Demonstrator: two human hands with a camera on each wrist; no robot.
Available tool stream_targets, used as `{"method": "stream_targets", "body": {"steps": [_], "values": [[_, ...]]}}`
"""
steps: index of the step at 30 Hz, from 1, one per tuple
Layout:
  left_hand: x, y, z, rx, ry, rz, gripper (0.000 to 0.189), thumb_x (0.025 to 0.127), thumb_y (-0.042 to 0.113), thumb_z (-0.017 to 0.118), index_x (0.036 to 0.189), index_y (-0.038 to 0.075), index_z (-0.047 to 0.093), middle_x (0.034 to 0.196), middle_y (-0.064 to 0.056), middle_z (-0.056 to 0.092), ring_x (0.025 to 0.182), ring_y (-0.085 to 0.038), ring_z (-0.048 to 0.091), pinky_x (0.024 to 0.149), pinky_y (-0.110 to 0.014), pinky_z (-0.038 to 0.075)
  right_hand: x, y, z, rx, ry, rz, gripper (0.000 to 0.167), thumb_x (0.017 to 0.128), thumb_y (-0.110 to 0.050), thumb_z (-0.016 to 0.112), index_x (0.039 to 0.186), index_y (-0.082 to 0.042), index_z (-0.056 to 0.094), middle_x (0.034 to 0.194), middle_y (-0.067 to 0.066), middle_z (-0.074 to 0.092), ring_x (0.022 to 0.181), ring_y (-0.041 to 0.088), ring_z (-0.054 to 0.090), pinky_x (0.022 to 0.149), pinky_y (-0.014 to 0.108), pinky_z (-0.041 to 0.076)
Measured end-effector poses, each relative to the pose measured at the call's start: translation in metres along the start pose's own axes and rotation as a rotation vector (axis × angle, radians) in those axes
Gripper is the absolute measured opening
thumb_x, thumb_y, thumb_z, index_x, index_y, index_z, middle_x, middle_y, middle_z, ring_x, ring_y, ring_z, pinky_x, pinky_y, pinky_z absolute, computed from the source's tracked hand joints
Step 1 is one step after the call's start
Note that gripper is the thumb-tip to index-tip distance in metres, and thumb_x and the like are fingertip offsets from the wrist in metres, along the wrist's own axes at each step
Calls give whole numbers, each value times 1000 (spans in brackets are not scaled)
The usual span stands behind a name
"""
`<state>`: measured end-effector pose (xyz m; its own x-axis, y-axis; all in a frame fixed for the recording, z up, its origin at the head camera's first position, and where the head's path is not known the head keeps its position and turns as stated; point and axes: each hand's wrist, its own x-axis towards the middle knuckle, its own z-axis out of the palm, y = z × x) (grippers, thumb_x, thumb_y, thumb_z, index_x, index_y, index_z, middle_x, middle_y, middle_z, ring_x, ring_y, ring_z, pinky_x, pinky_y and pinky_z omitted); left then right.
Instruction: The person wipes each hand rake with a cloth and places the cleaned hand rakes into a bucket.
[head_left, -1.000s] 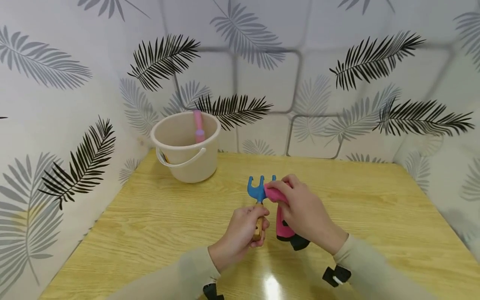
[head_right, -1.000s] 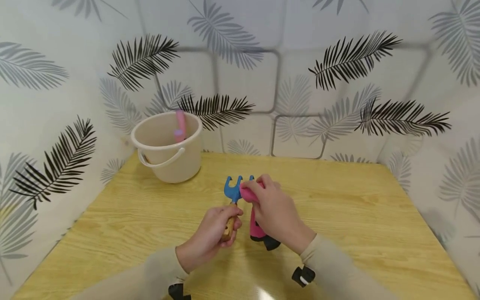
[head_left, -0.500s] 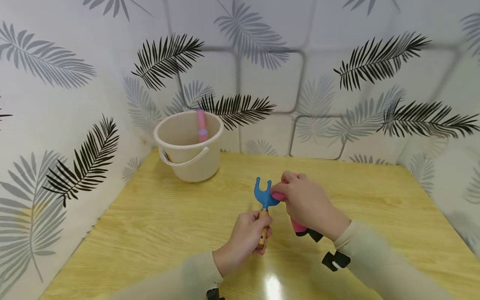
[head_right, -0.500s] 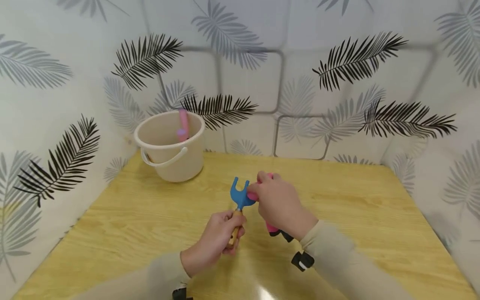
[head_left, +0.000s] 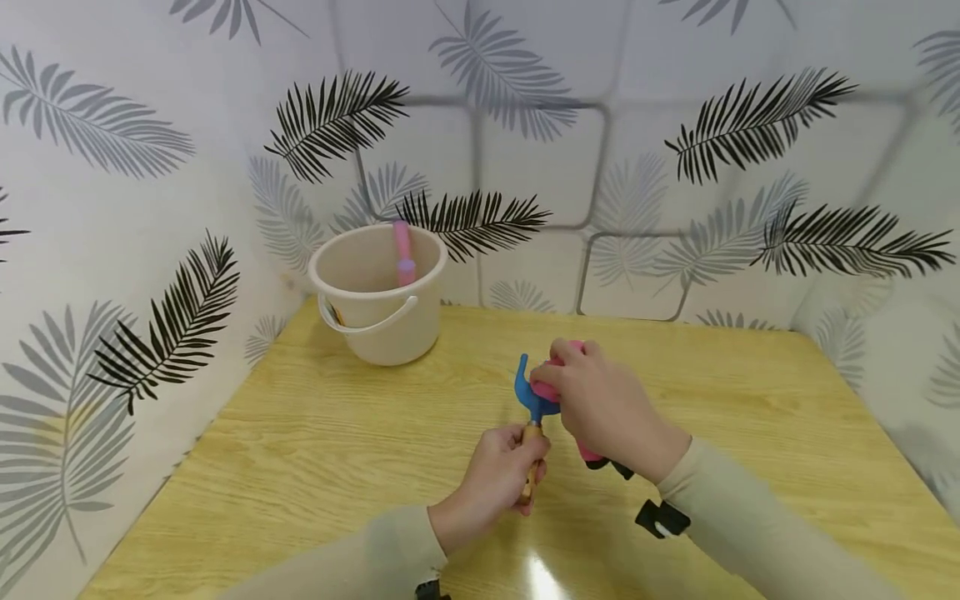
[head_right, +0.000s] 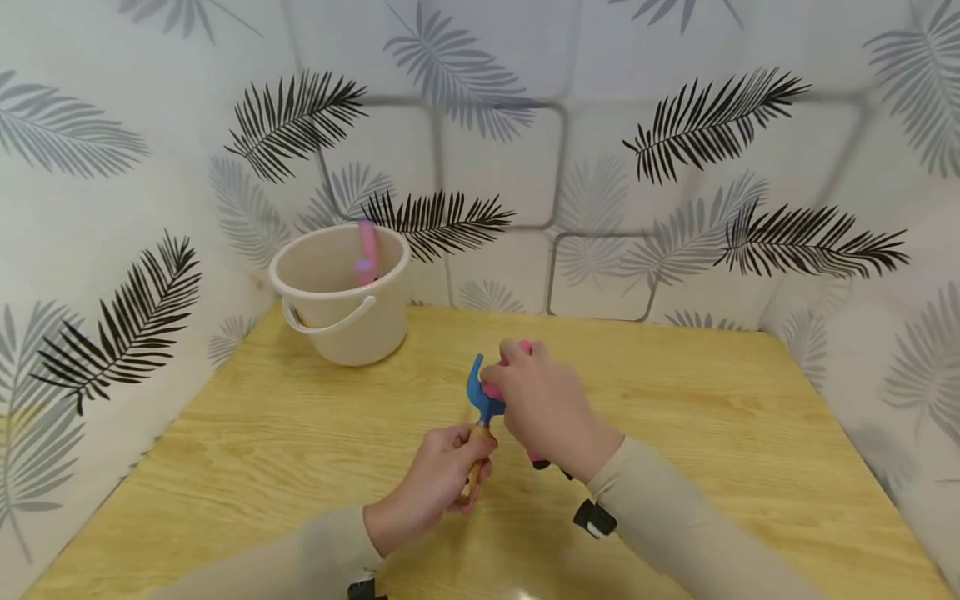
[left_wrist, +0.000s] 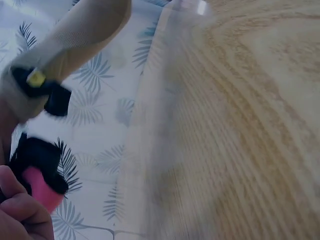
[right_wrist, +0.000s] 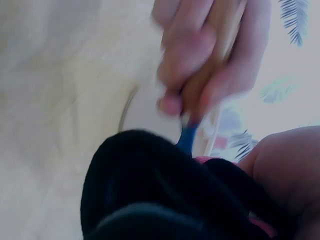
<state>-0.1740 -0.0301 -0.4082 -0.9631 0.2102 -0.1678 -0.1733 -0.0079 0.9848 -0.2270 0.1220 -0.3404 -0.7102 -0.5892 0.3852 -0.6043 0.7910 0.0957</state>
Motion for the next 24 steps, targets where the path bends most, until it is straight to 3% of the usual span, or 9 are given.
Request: {"method": "stream_targets", "body": {"steps": [5, 9, 12, 14, 17, 24], "values": [[-1, -1, 5, 21, -36, -21, 18, 95, 20, 57, 79, 11, 56, 63, 3, 54, 37, -8, 39, 36, -21, 40, 17, 3, 3, -68, -73, 0, 24, 80, -1, 70, 92, -22, 75, 85, 2, 52, 70, 26, 50, 41, 35, 45], [1, 0, 5, 27, -16, -34, 19, 93, 20, 57, 76, 14, 53, 63, 3, 54, 38, -9, 39, 37, -22, 41, 18, -8, -4, -113, -145, -35, 15, 83, -6, 73, 87, -20, 73, 86, 2, 51, 74, 26, 51, 43, 37, 49], [3, 0, 2, 17, -2, -39, 23, 95, 24, 55, 74, 14, 52, 64, 3, 54, 40, -10, 39, 38, -23, 42, 13, -17, -9, -140, -128, -52, 16, 81, -7, 75, 87, -21, 72, 89, 2, 54, 77, 26, 53, 42, 37, 49], [5, 0, 0, 11, 3, -20, 27, 99, 27, 53, 76, 14, 53, 63, 2, 52, 41, -10, 37, 39, -23, 42, 9, -24, -11, -138, -110, -66, 17, 81, -8, 77, 88, -23, 73, 99, 2, 61, 82, 27, 56, 40, 35, 46], [6, -1, -3, 8, -10, 11, 31, 102, 30, 51, 78, 11, 54, 63, 1, 50, 40, -10, 34, 39, -22, 40, 9, -31, -10, -128, -107, -95, 17, 82, -10, 75, 88, -25, 73, 101, 0, 61, 85, 27, 57, 39, 34, 44], [4, -2, -1, 59, -56, 32, 20, 94, 18, 58, 76, 11, 57, 61, 1, 51, 40, -11, 32, 38, -22, 37, 39, -20, -4, -134, -156, -61, 25, 87, -1, 66, 91, -25, 74, 91, 2, 53, 84, 28, 54, 42, 34, 48]]}}
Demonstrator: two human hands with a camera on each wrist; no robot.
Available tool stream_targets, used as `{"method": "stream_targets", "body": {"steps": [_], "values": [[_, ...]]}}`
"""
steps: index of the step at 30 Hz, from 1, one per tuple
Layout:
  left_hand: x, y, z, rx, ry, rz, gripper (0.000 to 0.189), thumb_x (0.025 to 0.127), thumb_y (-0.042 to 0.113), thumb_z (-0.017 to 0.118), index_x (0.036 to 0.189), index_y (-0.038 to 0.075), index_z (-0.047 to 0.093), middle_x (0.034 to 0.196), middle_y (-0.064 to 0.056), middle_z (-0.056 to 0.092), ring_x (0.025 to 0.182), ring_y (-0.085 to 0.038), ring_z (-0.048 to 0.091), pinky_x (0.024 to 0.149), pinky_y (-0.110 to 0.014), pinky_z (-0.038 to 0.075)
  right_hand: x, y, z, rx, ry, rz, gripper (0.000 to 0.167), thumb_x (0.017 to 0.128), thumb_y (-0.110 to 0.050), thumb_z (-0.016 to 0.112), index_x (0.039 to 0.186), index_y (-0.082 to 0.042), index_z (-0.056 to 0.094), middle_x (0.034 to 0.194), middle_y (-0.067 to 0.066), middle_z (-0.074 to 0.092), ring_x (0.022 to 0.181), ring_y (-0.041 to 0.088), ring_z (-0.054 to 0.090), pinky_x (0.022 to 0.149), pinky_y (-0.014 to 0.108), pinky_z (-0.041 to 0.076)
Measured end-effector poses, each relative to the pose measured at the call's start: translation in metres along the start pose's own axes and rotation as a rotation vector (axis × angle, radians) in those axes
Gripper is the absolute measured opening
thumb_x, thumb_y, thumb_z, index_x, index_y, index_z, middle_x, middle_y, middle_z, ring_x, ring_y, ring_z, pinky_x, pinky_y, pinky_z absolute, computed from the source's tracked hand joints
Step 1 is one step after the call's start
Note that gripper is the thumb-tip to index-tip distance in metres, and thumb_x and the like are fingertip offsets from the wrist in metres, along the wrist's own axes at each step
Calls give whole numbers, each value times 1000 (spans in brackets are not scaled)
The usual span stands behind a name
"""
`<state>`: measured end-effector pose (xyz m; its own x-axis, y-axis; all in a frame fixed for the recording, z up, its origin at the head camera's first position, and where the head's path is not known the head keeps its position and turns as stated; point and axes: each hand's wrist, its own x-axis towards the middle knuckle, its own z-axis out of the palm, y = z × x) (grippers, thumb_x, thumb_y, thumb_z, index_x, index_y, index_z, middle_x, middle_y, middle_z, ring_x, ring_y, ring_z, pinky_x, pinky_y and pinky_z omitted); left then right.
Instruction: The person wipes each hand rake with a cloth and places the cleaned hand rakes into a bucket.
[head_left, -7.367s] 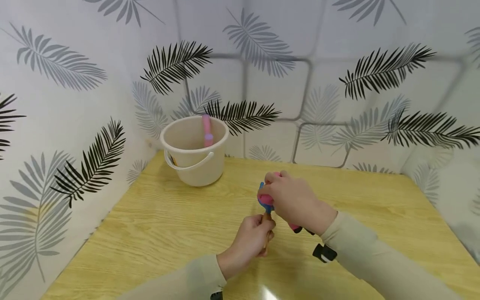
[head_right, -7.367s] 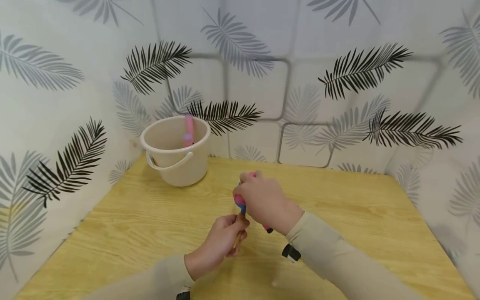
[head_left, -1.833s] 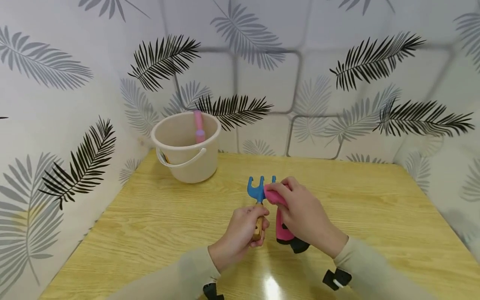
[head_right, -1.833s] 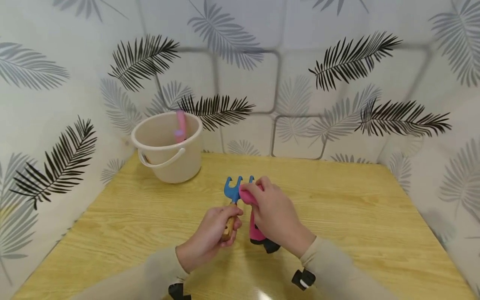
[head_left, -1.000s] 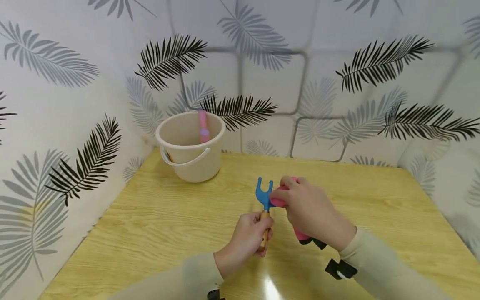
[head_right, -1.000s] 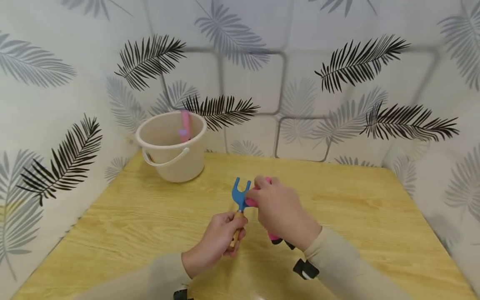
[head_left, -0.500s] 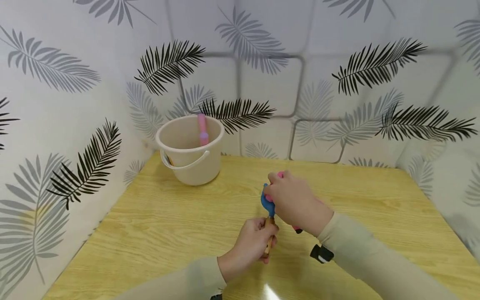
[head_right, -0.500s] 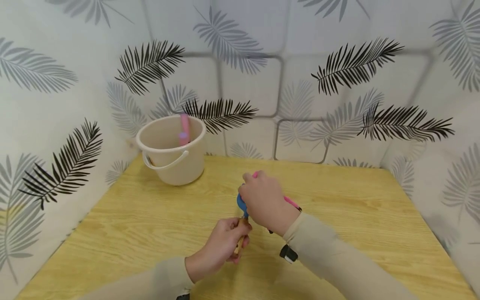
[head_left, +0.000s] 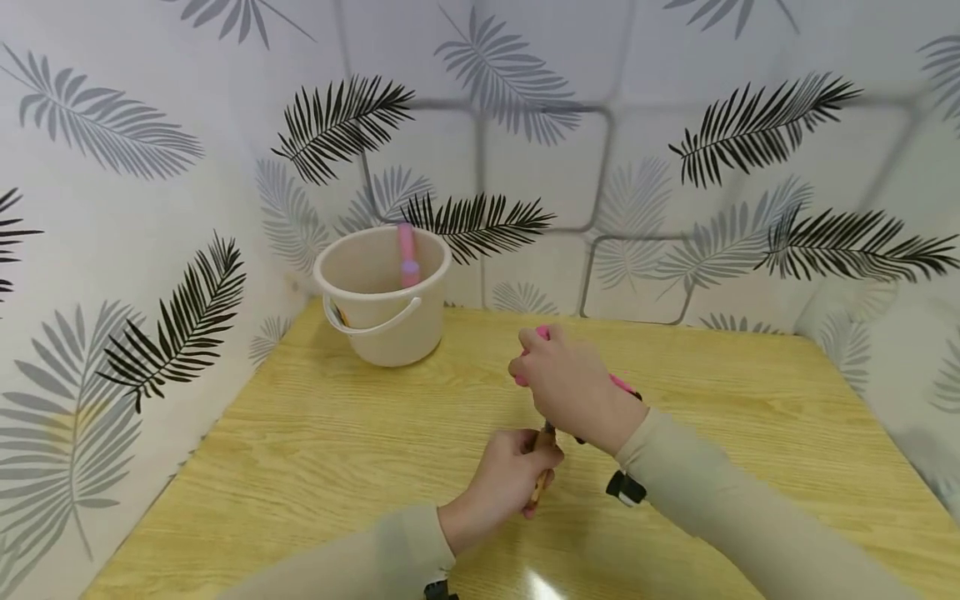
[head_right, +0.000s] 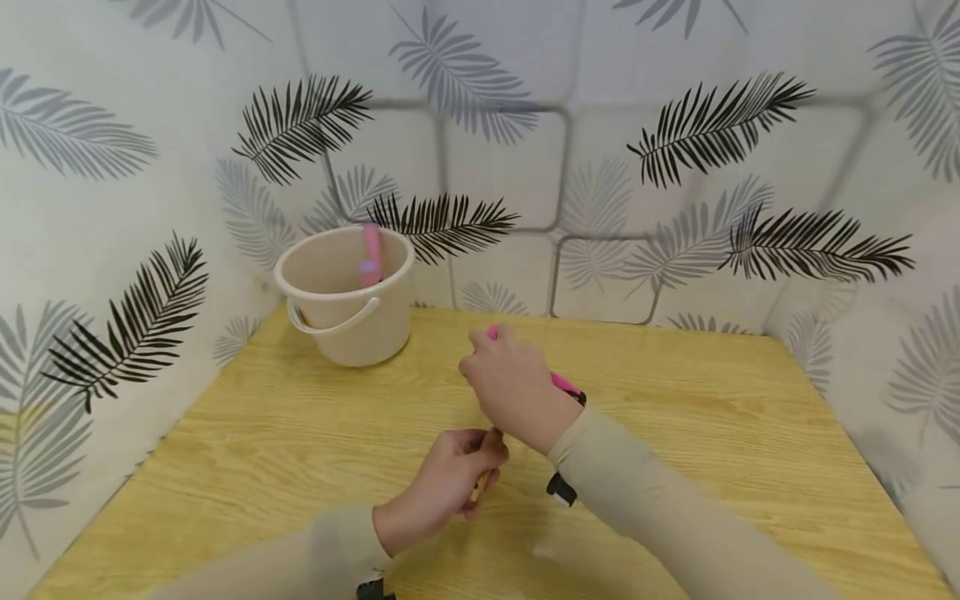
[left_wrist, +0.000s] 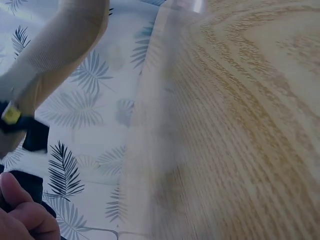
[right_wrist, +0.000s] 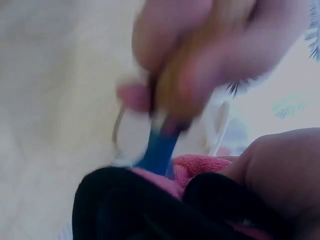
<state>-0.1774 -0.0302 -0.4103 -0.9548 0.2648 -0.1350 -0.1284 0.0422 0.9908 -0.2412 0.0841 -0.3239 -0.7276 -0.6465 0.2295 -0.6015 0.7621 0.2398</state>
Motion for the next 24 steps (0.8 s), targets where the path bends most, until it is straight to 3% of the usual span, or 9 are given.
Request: {"method": "stream_targets", "body": {"steps": [4, 10, 16, 21, 24], "values": [[-1, -1, 3, 0, 6, -19, 20, 93, 17, 58, 74, 12, 56, 60, 1, 51, 39, -12, 31, 38, -23, 35, 12, 9, 1, -33, -86, -16, 24, 92, -7, 65, 92, -29, 75, 91, 0, 53, 85, 28, 55, 47, 36, 51], [3, -3, 1, -45, 23, -29, 26, 94, 15, 58, 69, 12, 52, 58, 1, 47, 40, -10, 29, 38, -22, 33, 5, -4, -5, -31, -215, -163, 23, 91, -13, 68, 80, -32, 72, 91, -4, 54, 89, 26, 59, 49, 36, 50], [5, -2, -1, -61, 37, -10, 28, 94, 14, 61, 69, 10, 51, 55, 0, 43, 40, -10, 30, 37, -21, 32, 2, -13, -7, -27, -169, -177, 28, 90, -11, 68, 71, -31, 70, 88, -4, 55, 82, 24, 56, 47, 35, 49], [5, 1, -4, -66, 62, -21, 25, 93, 16, 60, 70, 12, 53, 57, 1, 44, 41, -9, 29, 37, -21, 33, 6, -11, -5, -33, -91, -160, 26, 90, -9, 68, 77, -30, 71, 87, -2, 51, 80, 24, 53, 45, 34, 46], [5, 2, -7, -93, 86, -19, 28, 97, 20, 58, 71, 12, 51, 58, 1, 44, 40, -9, 28, 37, -21, 32, 1, -9, -7, 31, -93, -177, 26, 89, -7, 68, 76, -30, 70, 86, -3, 48, 77, 23, 48, 46, 32, 43]]}}
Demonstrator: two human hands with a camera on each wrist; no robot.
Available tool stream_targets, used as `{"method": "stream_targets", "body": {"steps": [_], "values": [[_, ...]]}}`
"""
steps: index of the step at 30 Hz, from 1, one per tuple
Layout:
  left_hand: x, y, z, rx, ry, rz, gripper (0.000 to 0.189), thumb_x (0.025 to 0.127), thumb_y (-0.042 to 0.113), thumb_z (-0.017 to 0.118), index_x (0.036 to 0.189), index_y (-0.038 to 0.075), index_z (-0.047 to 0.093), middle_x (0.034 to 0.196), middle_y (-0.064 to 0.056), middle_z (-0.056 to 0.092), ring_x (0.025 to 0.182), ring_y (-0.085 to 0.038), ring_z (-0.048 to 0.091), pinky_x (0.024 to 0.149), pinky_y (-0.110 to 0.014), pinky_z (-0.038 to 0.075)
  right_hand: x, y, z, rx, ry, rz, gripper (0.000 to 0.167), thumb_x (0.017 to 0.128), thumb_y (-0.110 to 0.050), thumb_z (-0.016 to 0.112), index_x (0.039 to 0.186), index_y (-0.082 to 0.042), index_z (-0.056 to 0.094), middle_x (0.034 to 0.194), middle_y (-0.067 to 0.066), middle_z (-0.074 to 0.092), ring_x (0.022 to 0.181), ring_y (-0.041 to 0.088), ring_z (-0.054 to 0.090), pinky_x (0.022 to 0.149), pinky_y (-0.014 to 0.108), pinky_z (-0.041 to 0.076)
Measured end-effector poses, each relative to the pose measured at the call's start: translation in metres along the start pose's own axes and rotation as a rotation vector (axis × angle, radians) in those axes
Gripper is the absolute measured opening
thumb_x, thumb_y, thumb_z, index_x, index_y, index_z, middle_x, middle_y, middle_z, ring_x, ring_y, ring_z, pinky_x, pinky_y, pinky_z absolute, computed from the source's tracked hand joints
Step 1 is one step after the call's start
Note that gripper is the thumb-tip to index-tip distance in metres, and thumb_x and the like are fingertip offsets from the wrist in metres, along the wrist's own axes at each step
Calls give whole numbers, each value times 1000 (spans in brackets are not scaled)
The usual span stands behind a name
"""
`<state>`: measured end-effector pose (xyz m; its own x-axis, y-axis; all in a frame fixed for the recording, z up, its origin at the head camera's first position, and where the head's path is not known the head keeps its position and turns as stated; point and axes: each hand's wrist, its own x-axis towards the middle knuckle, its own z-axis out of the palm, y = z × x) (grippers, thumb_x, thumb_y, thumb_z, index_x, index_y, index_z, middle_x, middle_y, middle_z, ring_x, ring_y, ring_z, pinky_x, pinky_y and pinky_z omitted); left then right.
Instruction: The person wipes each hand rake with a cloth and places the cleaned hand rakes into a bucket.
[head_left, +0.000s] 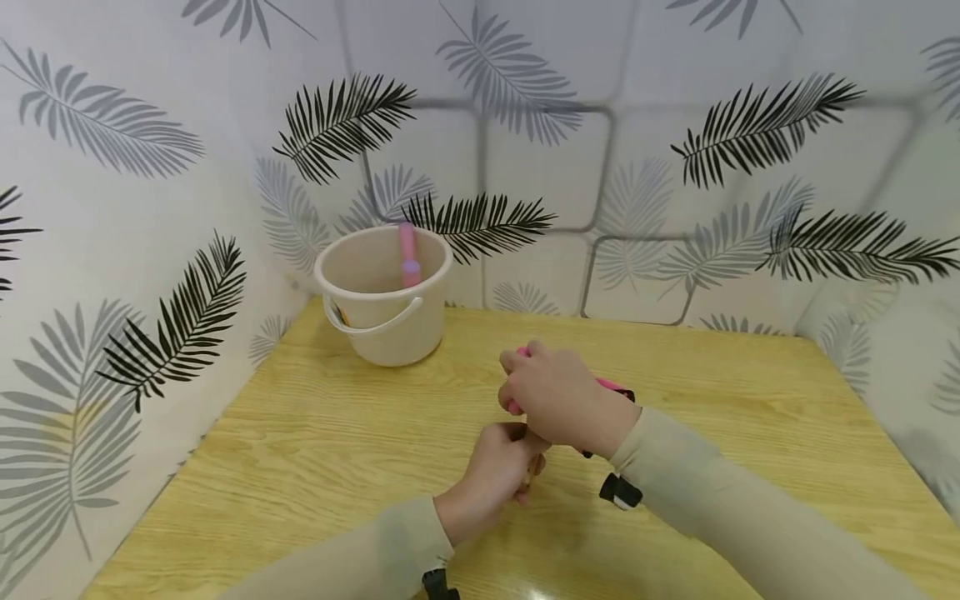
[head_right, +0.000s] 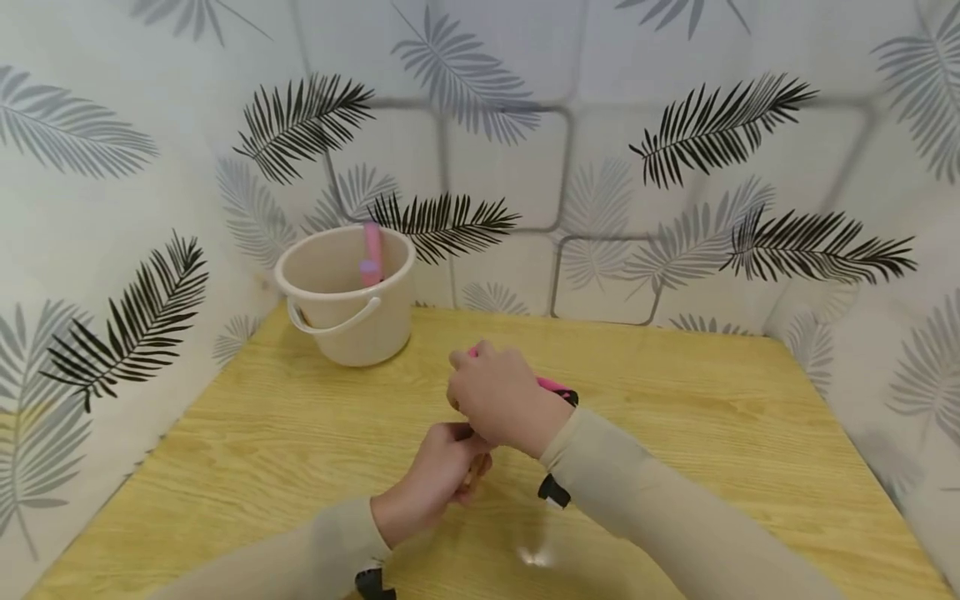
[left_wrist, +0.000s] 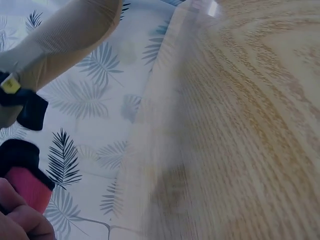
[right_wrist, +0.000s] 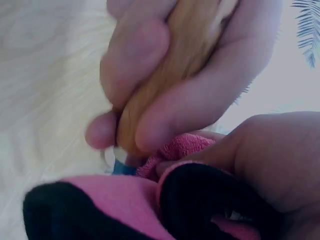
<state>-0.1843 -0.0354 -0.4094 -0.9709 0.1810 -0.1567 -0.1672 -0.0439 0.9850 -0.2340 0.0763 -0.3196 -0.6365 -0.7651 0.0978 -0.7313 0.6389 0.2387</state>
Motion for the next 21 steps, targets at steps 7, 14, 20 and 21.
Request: {"method": "stream_targets", "body": {"steps": [7, 14, 20, 21], "values": [[3, -1, -3, -40, 14, 11, 34, 101, 28, 53, 72, 12, 49, 64, -1, 50, 41, -12, 33, 39, -22, 32, -18, 7, 2, 153, 48, 52, 32, 82, 1, 67, 89, -29, 74, 96, -2, 56, 79, 25, 52, 48, 30, 44], [-3, 4, 0, -49, 40, -15, 27, 98, 28, 60, 77, 11, 55, 64, 1, 54, 41, -10, 35, 38, -20, 38, -27, 23, 19, 268, 168, 232, 41, 84, 0, 65, 115, -26, 75, 107, 4, 62, 79, 26, 56, 52, 31, 50], [-3, 9, 2, -106, 51, -19, 24, 96, 28, 60, 80, 11, 57, 63, 1, 54, 40, -10, 38, 38, -20, 35, -40, 14, 29, 290, 328, 250, 40, 83, -3, 70, 118, -22, 73, 107, 7, 61, 72, 24, 57, 55, 34, 52], [-2, 10, 1, -117, 53, -16, 24, 96, 27, 60, 80, 11, 57, 63, 1, 54, 40, -10, 38, 38, -20, 34, -42, 10, 31, 296, 347, 230, 40, 83, -4, 70, 119, -21, 72, 107, 7, 61, 71, 23, 58, 56, 33, 51]]}}
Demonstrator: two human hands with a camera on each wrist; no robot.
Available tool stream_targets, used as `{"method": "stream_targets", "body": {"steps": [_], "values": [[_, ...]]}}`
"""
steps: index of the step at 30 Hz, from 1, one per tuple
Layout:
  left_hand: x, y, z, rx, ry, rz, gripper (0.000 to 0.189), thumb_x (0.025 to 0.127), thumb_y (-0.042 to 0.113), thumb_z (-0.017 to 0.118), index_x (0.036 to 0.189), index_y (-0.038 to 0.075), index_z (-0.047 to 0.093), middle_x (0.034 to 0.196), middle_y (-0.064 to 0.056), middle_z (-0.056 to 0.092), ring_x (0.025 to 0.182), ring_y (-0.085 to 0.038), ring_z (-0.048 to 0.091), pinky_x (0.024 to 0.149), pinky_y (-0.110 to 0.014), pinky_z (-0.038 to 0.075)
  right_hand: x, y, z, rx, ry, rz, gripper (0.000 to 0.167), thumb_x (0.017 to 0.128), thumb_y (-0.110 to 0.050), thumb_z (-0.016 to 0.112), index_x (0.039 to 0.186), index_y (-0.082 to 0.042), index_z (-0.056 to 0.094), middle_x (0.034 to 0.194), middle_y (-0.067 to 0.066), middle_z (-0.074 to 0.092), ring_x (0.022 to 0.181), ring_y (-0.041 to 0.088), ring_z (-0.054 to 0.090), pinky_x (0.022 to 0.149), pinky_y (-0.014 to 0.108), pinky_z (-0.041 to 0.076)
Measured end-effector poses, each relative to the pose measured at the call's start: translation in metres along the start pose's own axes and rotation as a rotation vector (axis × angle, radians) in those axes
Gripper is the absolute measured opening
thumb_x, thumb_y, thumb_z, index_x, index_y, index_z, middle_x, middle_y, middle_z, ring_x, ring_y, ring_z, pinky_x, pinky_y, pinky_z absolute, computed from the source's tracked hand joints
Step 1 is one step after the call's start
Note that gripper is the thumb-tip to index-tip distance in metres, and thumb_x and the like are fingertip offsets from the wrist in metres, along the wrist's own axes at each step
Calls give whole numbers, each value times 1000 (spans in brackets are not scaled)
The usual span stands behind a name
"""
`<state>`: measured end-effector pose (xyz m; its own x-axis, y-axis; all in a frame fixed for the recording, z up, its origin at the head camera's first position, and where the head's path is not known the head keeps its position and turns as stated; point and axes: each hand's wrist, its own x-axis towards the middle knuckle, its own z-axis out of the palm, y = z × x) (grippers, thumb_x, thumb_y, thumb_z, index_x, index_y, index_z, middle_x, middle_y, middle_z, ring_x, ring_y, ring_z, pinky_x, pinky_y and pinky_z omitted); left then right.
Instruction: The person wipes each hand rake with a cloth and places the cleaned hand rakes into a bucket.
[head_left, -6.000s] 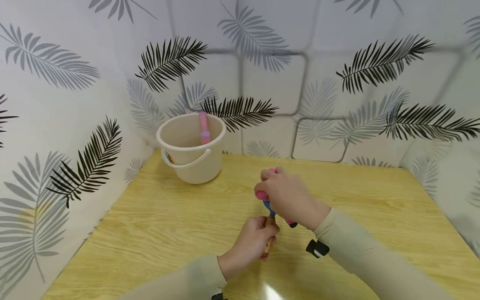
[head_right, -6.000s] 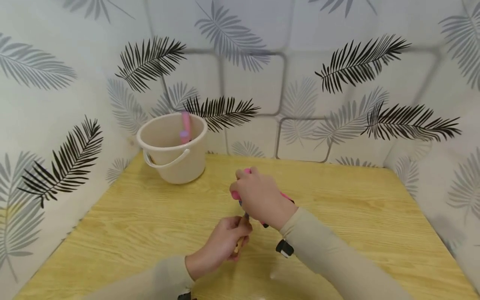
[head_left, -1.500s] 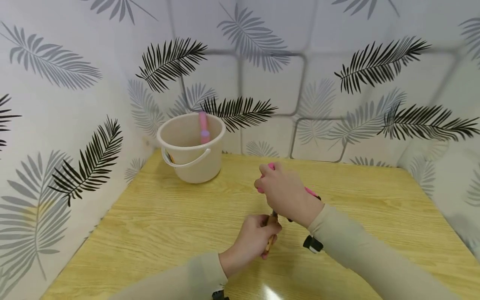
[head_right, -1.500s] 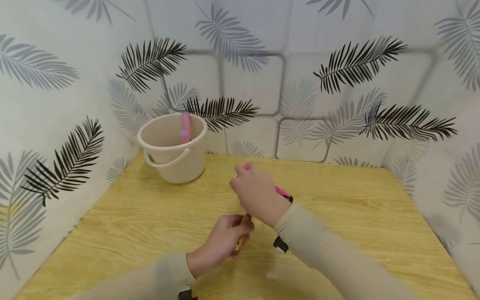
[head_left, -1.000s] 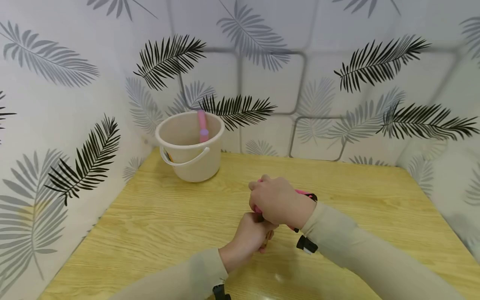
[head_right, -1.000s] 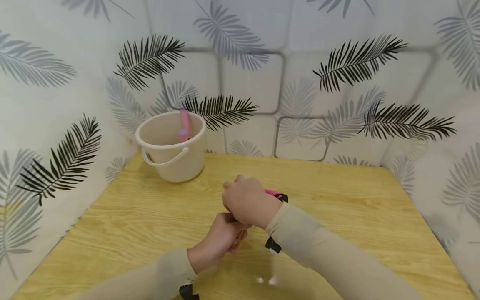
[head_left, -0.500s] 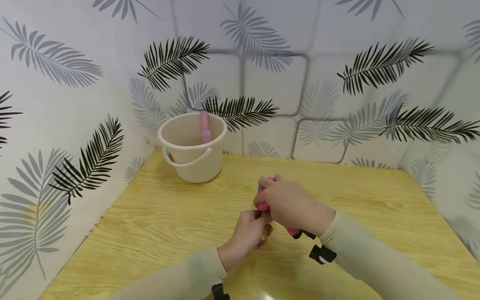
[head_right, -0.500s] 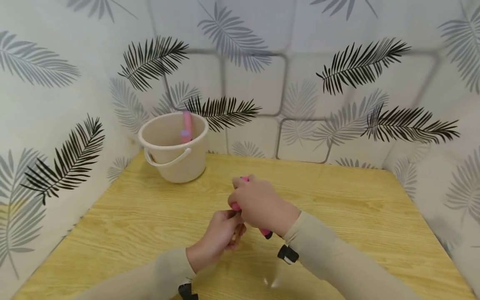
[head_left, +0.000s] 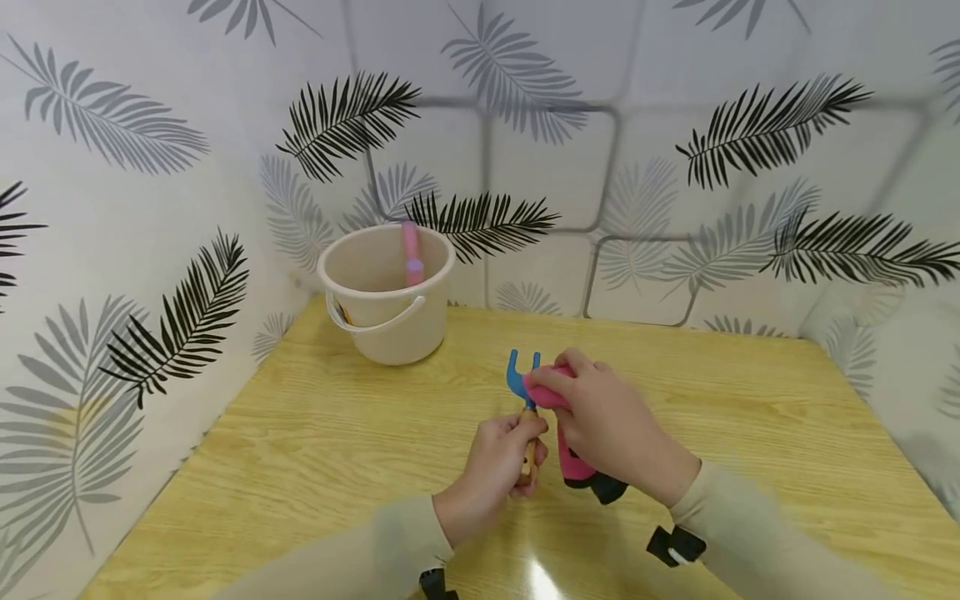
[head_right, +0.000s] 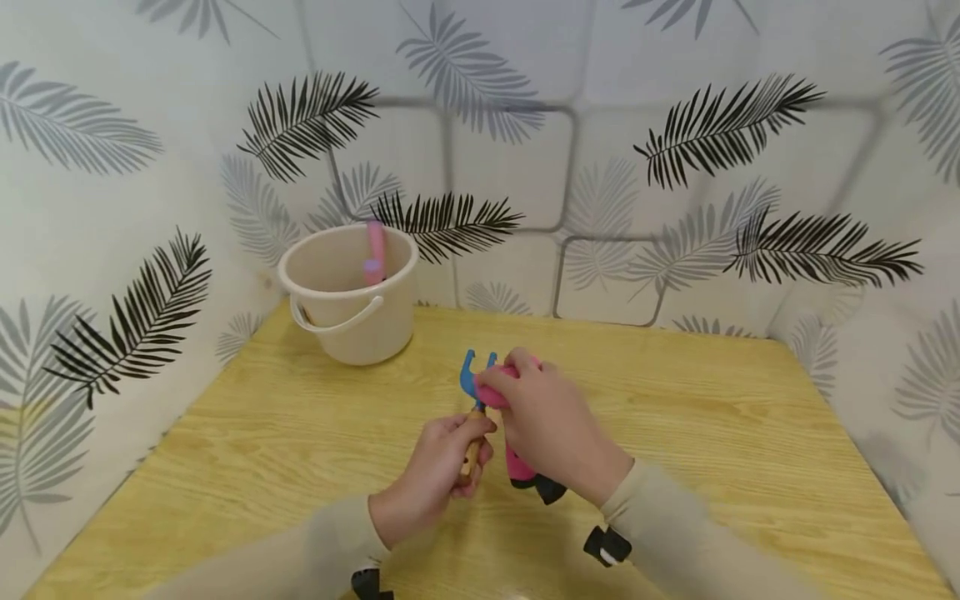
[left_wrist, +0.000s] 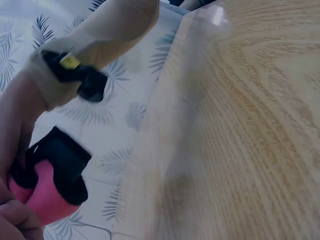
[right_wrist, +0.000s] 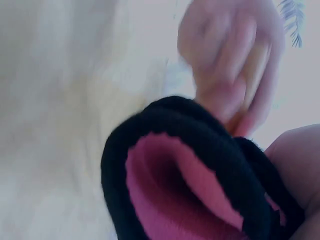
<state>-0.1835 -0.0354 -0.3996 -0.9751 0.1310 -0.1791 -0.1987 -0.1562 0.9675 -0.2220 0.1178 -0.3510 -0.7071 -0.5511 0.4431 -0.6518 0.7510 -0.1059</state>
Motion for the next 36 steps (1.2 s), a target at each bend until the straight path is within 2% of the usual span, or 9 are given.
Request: {"method": "stream_targets", "body": {"steps": [3, 6, 11, 14, 18, 23, 29, 33, 36], "values": [[2, 0, -1, -36, -17, 4, 22, 97, 25, 58, 81, 10, 57, 63, 1, 53, 38, -8, 39, 37, -20, 28, -8, -3, 4, 41, 19, -16, 40, 84, -4, 71, 120, -21, 71, 107, 7, 61, 74, 22, 59, 57, 32, 52], [0, -2, -1, -40, -34, 1, 18, 97, 24, 57, 85, 10, 58, 63, 1, 53, 37, -8, 40, 36, -19, 27, -9, 4, 7, 39, 18, 46, 41, 84, -3, 69, 121, -21, 70, 108, 9, 59, 75, 25, 59, 53, 32, 51], [-5, -4, 1, 47, -33, -10, 19, 96, 23, 59, 82, 10, 58, 63, 1, 54, 37, -10, 38, 35, -20, 32, 1, 21, 9, -95, -10, 130, 40, 81, -2, 67, 116, -20, 72, 105, 11, 59, 77, 33, 59, 49, 40, 54], [-8, -4, 3, 90, -22, -7, 20, 95, 24, 61, 81, 10, 59, 64, 1, 55, 38, -10, 38, 35, -20, 36, 7, 23, 6, -183, -50, 121, 38, 79, -2, 66, 112, -21, 73, 100, 9, 58, 75, 33, 58, 46, 42, 53], [-7, -3, 3, 76, -16, -3, 17, 95, 23, 62, 88, 8, 61, 65, 0, 55, 41, -10, 37, 36, -20, 36, 6, 14, -3, -223, -103, 67, 36, 78, -3, 68, 108, -21, 75, 93, 5, 56, 66, 28, 52, 42, 35, 49], [-1, -4, -2, 63, -8, 1, 17, 94, 21, 62, 93, 4, 60, 68, -1, 55, 44, -12, 36, 37, -20, 37, -4, 1, -7, -163, -99, 30, 37, 76, -1, 69, 104, -23, 76, 92, 3, 57, 64, 23, 50, 42, 30, 46], [10, 0, -6, 159, 9, 91, 20, 97, 24, 62, 96, 4, 62, 70, -1, 60, 42, -9, 37, 36, -20, 37, -9, -1, -9, -85, -96, 45, 41, 76, 1, 68, 107, -25, 75, 98, 3, 60, 70, 24, 53, 43, 30, 45], [12, 3, -10, 225, -2, 106, 28, 101, 27, 52, 83, 6, 58, 69, -2, 60, 40, -9, 35, 37, -21, 34, -8, 6, -16, -52, -38, 81, 36, 82, 0, 69, 109, -23, 75, 98, 2, 60, 73, 25, 56, 45, 30, 45], [14, 4, -13, 264, -9, 111, 30, 103, 28, 48, 86, 6, 58, 72, -5, 59, 42, -10, 34, 39, -22, 32, -5, 12, -23, -51, 27, 73, 32, 85, -3, 69, 110, -23, 75, 100, 3, 61, 78, 27, 59, 48, 35, 49]]}}
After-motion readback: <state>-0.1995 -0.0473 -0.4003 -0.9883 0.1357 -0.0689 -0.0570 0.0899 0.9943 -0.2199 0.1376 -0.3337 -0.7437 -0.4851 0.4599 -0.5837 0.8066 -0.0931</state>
